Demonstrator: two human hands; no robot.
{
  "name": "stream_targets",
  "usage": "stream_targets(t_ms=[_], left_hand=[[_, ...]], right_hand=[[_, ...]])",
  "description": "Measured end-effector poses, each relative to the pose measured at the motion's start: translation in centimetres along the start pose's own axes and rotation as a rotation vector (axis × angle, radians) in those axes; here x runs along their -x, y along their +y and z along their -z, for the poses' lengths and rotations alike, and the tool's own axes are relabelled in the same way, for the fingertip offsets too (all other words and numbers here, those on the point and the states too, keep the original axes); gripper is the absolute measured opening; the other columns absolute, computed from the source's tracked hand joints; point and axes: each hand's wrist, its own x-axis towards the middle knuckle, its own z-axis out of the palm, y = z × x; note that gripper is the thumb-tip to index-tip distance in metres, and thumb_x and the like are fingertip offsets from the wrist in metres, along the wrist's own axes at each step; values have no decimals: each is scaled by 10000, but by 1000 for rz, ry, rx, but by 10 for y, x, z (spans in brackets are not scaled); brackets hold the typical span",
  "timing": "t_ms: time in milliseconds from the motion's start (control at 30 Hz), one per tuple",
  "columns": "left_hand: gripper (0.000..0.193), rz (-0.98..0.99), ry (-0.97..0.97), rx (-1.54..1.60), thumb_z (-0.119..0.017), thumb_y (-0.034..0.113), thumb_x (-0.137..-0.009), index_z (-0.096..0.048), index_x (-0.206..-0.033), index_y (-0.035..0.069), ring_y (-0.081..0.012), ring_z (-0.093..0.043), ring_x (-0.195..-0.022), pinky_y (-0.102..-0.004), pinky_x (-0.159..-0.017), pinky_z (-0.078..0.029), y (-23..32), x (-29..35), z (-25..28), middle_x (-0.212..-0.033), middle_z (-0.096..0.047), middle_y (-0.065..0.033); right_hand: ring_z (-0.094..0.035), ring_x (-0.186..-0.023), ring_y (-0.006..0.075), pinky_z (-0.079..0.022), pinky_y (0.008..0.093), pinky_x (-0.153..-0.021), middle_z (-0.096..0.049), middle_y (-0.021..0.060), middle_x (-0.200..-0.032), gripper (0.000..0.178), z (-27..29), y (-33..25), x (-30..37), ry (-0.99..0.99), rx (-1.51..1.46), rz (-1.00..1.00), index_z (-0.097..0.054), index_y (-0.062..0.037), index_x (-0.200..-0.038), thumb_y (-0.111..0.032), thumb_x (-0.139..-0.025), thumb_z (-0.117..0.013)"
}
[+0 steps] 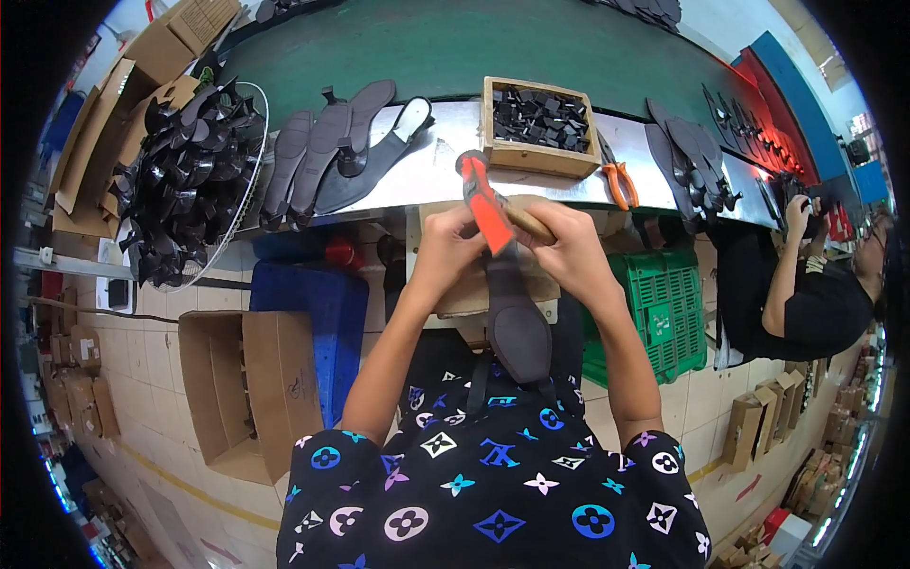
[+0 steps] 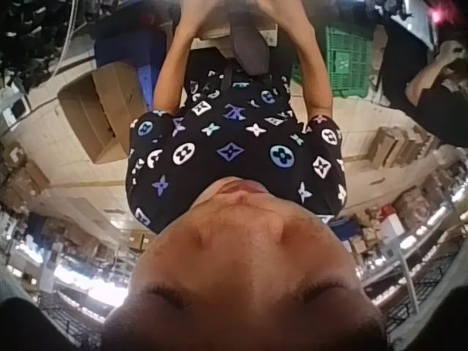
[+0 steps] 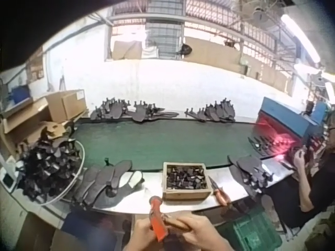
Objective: Manually assembling and hammering shoe sole and strap components at a manufacturing workbench.
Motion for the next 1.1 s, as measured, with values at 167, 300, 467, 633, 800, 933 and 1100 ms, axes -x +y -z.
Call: stream_targets(t_ms=[167, 300, 467, 633, 800, 933, 1100], left_hand=[[270, 113, -33, 249, -710, 11, -855, -727, -1123, -20, -91, -672, -828, -240, -736, -546, -11, 2, -6, -958, -754, -62], [277, 181, -56, 377, -716, 13, -853, -728, -1127, -20, -86, -664, -849, -238, -746, -543, -15, 1, -7, -969, -750, -63], [280, 130, -68, 221, -745, 91, -850, -732, -1104, -25, -98, -673, -886, -265, -797, -539, -7, 2, -2, -990, -748, -57], [929, -133, -88, -448, -799, 370, -795, -333, -1510, 2, -268, -560, -1284, -547, -1155, -276, -3, 9, 3, -1251, -683, -99], [978, -4, -235, -678, -699, 565, -809, -271, -1549, 90, -299, -328, -1461, -748, -1102, 39, -2, 16, 7, -1432, -560, -59], [790, -36, -222, -669, -681, 565, -816, -442, -1492, 233, -337, -321, -1462, -756, -1096, 51, -9, 8, 10, -1418, -575, -27], [625, -61, -230, -683, -682, 543, -825, -560, -1395, 316, -315, -346, -1452, -763, -1094, 44, 1, 7, 5, -1401, -587, 55]], right_hand=[[-646, -679, 196, -508, 296, -649, -658, 119, -792, 219, 21, -59, 34, 233, -340, -366, -602, 26, -1164, -45, -957, -602], [-678, -725, 280, -529, 335, -687, -677, 186, -890, 290, 29, -78, 68, 233, -131, -256, -565, 63, -1239, -38, -967, -582], [-692, -873, 375, -534, 375, -765, -677, 256, -1021, 369, 36, -81, 59, 92, -126, -329, -553, 37, -1309, -40, -952, -604], [-440, -550, 65, -341, 193, -521, -520, 2, -722, 433, 60, -122, 72, 555, -382, -155, -506, 60, -1363, -224, -1036, -524], [-660, -881, 462, -545, 433, -702, -662, 287, -1010, 355, 11, -66, 77, 146, -68, -356, -513, 49, -1291, -43, -958, -595], [-607, -699, 145, -486, 229, -642, -670, 82, -937, 429, 66, -107, 69, 342, -78, -136, -500, 38, -1396, -83, -989, -560], [-695, -990, 393, -563, 397, -784, -656, 261, -1168, 493, 15, -50, 75, 130, 6, -229, -508, -9, -1383, 7, -904, -625]])
